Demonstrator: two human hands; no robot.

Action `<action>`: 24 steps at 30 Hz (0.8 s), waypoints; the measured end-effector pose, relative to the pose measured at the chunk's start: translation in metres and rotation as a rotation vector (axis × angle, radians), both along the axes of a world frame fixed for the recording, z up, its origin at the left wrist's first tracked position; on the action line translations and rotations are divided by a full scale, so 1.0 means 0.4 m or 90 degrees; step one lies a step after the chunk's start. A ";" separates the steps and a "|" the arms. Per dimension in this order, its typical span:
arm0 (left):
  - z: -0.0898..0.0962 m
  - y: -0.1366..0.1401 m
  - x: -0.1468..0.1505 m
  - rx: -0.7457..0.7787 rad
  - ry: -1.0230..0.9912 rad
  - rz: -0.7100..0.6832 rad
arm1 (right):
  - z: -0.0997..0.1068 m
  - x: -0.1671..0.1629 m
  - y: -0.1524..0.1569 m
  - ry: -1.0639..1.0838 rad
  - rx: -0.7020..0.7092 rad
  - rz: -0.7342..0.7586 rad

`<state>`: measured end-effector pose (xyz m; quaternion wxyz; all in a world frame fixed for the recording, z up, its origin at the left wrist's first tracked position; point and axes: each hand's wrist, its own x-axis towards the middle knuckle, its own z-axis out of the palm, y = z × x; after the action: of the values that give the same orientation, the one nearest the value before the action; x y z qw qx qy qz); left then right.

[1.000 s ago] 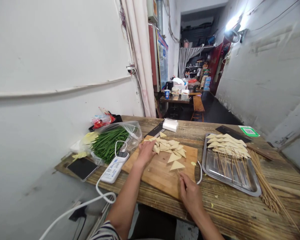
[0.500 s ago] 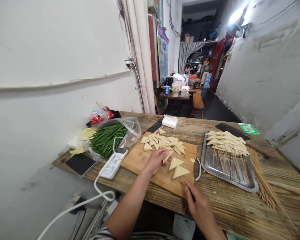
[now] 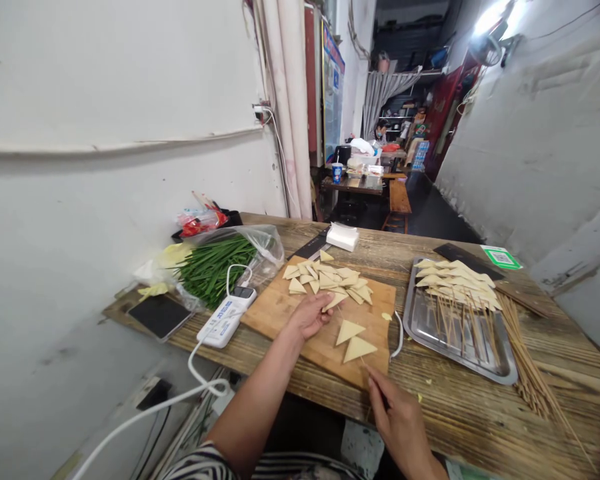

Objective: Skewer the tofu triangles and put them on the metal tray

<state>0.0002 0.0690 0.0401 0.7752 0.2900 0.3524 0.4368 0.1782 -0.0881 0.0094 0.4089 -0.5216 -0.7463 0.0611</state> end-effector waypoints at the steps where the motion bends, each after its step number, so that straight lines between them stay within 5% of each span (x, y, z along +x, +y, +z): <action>1: -0.001 0.001 0.000 -0.004 -0.005 0.008 | 0.000 0.000 0.000 -0.002 0.002 -0.002; 24: 0.007 -0.011 0.017 -0.005 0.023 0.055 | -0.004 0.003 0.006 -0.002 0.008 0.007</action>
<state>0.0072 0.0645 0.0429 0.7501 0.2795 0.3802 0.4634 0.1793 -0.0857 0.0080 0.4110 -0.5148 -0.7502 0.0579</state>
